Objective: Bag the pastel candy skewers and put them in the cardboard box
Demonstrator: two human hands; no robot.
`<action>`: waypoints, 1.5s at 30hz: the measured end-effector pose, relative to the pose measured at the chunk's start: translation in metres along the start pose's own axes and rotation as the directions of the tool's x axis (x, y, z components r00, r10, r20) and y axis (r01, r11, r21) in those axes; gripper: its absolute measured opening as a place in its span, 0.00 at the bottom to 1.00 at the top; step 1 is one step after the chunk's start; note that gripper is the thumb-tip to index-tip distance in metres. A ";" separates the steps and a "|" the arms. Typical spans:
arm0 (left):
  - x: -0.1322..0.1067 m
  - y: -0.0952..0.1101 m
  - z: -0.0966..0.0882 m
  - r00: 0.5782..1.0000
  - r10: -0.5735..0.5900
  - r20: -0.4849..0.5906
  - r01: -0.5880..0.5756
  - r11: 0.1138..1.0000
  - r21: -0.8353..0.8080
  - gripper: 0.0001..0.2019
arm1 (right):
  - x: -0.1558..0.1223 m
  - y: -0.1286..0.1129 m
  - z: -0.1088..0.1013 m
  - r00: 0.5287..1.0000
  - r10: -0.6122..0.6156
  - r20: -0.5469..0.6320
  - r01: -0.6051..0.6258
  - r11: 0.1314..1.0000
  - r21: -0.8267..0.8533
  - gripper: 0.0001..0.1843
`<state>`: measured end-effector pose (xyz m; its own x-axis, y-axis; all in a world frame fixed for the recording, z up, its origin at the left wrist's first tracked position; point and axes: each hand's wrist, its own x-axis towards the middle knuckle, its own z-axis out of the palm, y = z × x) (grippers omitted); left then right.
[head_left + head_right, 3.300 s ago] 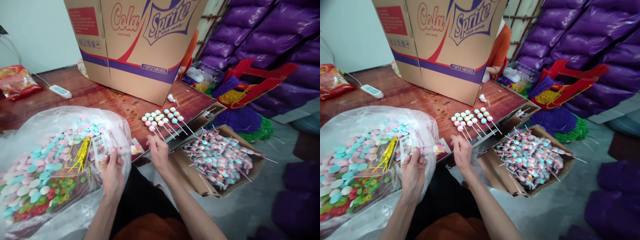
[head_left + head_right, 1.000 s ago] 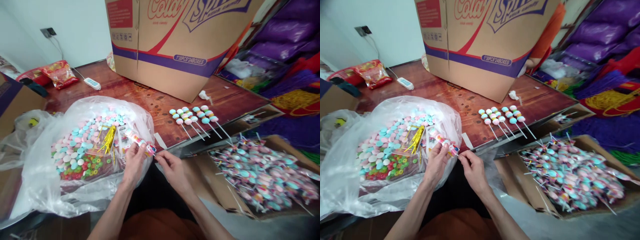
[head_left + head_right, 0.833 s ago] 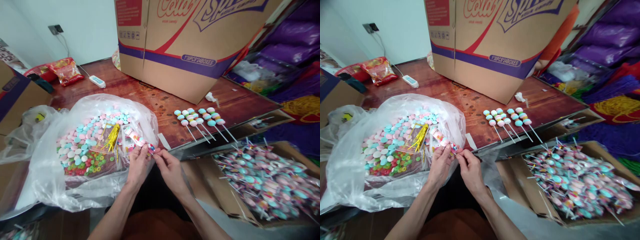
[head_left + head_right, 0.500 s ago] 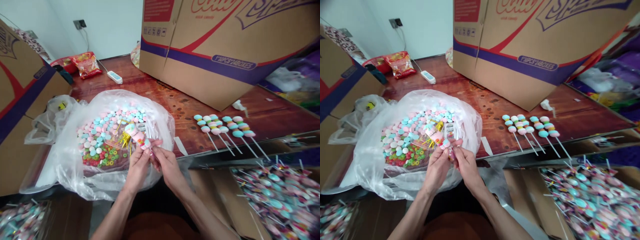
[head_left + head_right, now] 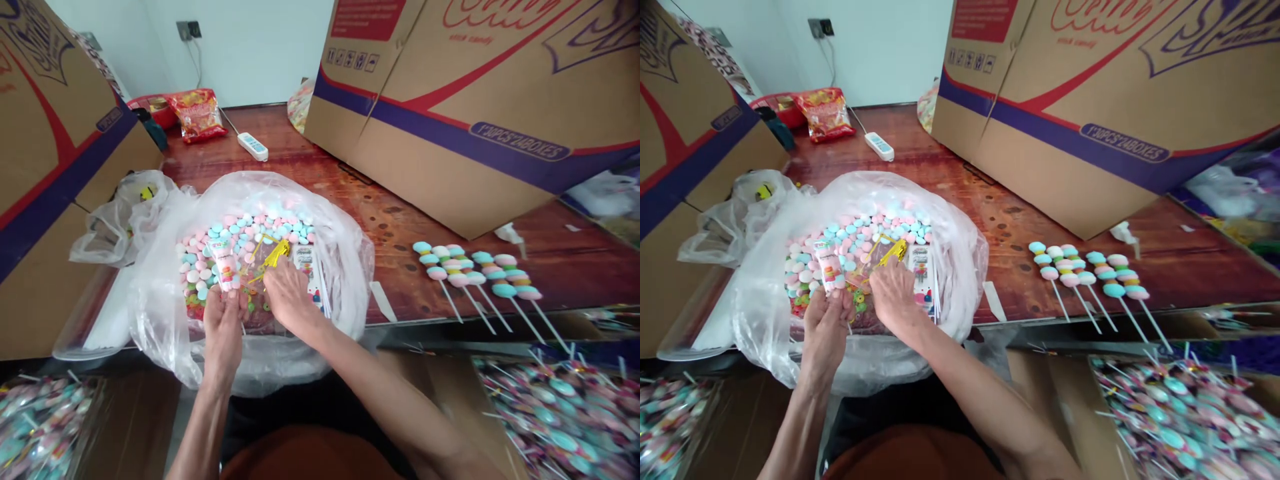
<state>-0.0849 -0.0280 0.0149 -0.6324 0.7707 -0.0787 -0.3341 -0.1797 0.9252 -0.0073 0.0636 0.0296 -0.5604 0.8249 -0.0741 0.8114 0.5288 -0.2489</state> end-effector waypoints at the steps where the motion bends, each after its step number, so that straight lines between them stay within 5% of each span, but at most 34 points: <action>1: 0.000 -0.001 0.001 1.000 0.002 0.006 -0.002 1.000 -0.025 0.13 | -0.001 -0.001 -0.001 1.000 0.009 0.010 -0.009 1.000 0.008 0.14; 4: 0.002 -0.003 0.006 1.000 -0.025 0.011 0.027 0.993 -0.117 0.12 | -0.009 0.006 -0.006 0.997 0.066 -0.029 -0.064 0.995 0.081 0.14; 7: 0.003 -0.006 0.012 0.997 -0.069 0.037 0.073 0.991 -0.116 0.11 | -0.027 0.023 -0.011 0.989 0.080 -0.125 -0.026 0.922 0.387 0.11; 11: -0.004 -0.017 0.029 0.977 -0.165 0.138 0.175 0.982 -0.065 0.13 | -0.058 0.043 -0.008 0.975 0.048 -0.219 0.164 0.516 0.841 0.11; 13: -0.010 -0.024 0.039 0.962 -0.210 0.176 0.221 0.974 -0.047 0.13 | -0.071 0.050 -0.003 0.970 0.051 -0.238 0.200 0.394 0.897 0.10; 17: -0.024 -0.035 0.057 0.956 -0.223 0.192 0.224 0.974 0.016 0.11 | -0.086 0.061 0.008 0.952 0.146 -0.271 0.215 0.315 0.924 0.08; 22: -0.035 -0.039 0.072 0.931 -0.244 0.271 0.241 0.969 0.044 0.09 | -0.091 0.076 0.016 0.935 0.324 -0.143 0.104 0.136 0.985 0.09; 24: -0.038 -0.039 0.075 0.918 -0.261 0.299 0.264 0.964 0.032 0.08 | -0.094 0.079 0.017 0.913 0.369 -0.175 0.129 0.146 0.981 0.10; 30: -0.043 -0.040 0.081 0.911 -0.234 0.339 0.259 0.966 -0.029 0.09 | -0.103 0.079 0.016 0.843 0.415 -0.342 0.183 0.377 0.908 0.11; 34: -0.042 -0.041 0.085 0.912 -0.262 0.315 0.278 0.960 -0.009 0.13 | -0.106 0.080 0.016 0.855 0.365 -0.367 0.190 0.438 0.879 0.08; 37: -0.039 -0.036 0.087 0.843 -0.399 0.360 0.446 0.894 -0.053 0.14 | -0.108 0.083 0.016 0.885 0.335 -0.322 0.204 0.343 0.917 0.07; 40: -0.037 -0.025 0.086 0.683 -0.580 0.444 0.678 0.730 -0.089 0.15 | -0.110 0.089 0.009 0.901 0.307 -0.307 0.228 0.268 0.936 0.07; 43: -0.037 -0.015 0.084 0.516 -0.685 0.514 0.823 0.563 -0.075 0.16 | -0.112 0.098 -0.002 0.924 0.182 -0.336 0.284 0.260 0.923 0.07; 45: -0.039 -0.014 0.085 0.487 -0.699 0.524 0.820 0.572 0.001 0.17 | -0.112 0.102 -0.005 0.925 0.123 -0.361 0.308 0.315 0.898 0.07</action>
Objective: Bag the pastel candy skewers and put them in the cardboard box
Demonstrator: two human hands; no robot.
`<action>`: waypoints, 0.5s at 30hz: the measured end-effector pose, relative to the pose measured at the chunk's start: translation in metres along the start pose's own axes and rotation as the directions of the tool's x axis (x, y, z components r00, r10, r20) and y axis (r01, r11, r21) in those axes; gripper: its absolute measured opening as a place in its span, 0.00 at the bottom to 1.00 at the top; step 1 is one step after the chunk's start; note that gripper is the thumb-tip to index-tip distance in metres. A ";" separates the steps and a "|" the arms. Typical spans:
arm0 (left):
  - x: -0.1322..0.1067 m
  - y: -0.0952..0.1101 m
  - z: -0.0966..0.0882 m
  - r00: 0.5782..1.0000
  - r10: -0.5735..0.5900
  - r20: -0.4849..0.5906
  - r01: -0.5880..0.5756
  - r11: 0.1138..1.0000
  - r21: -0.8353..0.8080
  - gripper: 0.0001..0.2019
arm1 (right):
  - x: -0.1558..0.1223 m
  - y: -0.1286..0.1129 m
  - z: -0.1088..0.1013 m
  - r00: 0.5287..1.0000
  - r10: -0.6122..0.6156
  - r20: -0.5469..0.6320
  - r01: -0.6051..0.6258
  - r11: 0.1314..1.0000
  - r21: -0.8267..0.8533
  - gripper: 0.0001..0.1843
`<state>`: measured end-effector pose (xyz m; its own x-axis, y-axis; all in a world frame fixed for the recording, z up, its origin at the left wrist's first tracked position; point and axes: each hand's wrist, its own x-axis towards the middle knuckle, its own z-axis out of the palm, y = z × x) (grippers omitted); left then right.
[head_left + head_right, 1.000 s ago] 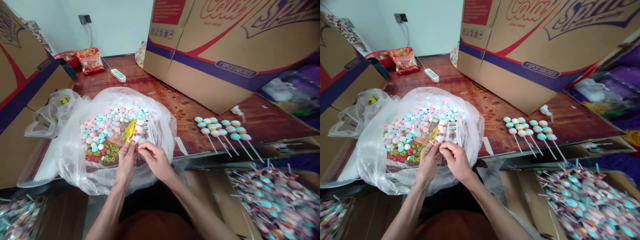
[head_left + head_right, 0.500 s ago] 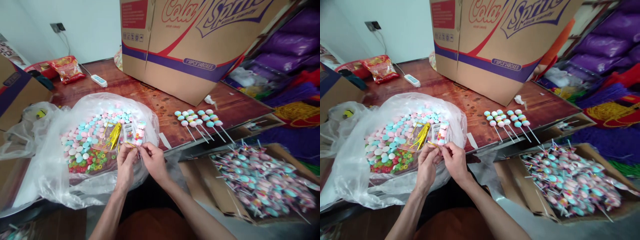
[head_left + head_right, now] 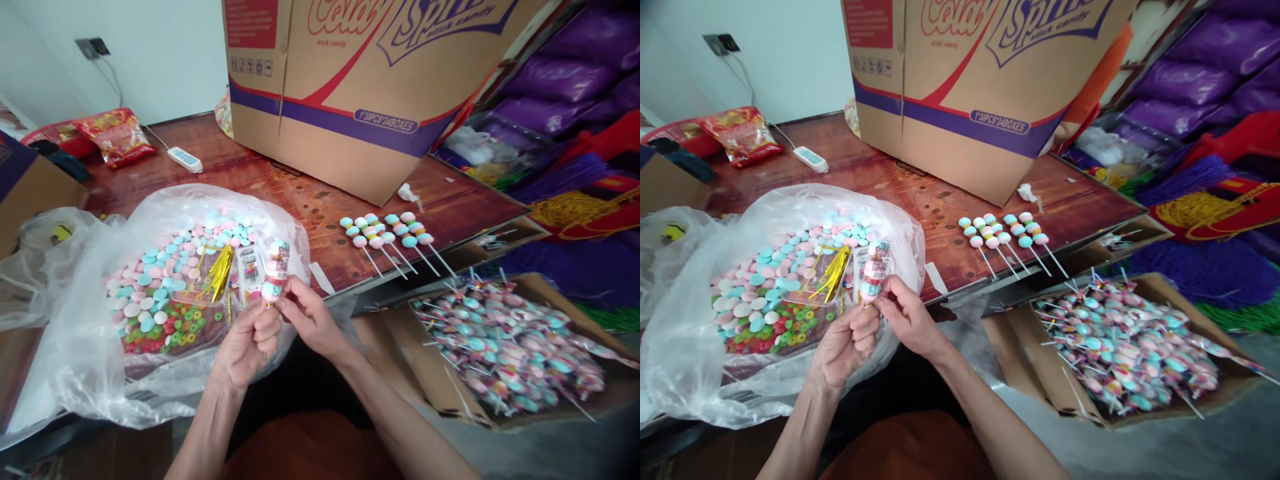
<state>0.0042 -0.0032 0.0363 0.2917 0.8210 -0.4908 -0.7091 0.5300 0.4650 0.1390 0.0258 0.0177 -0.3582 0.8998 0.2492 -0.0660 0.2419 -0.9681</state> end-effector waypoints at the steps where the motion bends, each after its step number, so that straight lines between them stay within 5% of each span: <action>1: 0.001 -0.003 0.001 0.999 0.043 -0.015 -0.041 0.997 0.071 0.16 | 0.000 0.000 0.000 1.000 -0.019 -0.011 0.018 0.998 -0.058 0.07; 3: 0.005 -0.011 0.003 0.963 0.259 -0.075 -0.233 0.938 0.256 0.15 | -0.002 0.002 0.002 0.994 -0.065 -0.088 0.045 0.976 -0.212 0.06; 5: 0.009 -0.021 0.003 0.856 0.508 -0.095 -0.420 0.792 0.444 0.13 | -0.004 0.006 0.006 0.979 -0.094 -0.182 0.029 0.943 -0.333 0.06; 7: 0.012 -0.029 0.002 0.777 0.628 -0.053 -0.491 0.656 0.574 0.11 | -0.005 0.009 0.008 0.972 -0.047 -0.232 -0.036 0.940 -0.339 0.05; 11: 0.016 -0.033 -0.004 0.774 0.633 0.005 -0.492 0.597 0.634 0.11 | -0.003 0.010 0.000 0.968 0.167 -0.185 -0.199 0.965 -0.173 0.02; 15: 0.022 -0.025 -0.005 0.837 0.539 -0.094 -0.433 0.759 0.486 0.13 | -0.008 0.006 -0.008 0.974 0.157 -0.162 -0.192 0.953 -0.233 0.08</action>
<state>0.0254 0.0003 0.0104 -0.1985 0.9528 -0.2299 -0.3521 0.1496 0.9239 0.1492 0.0233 0.0100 -0.2088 0.9733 0.0952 0.2226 0.1421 -0.9645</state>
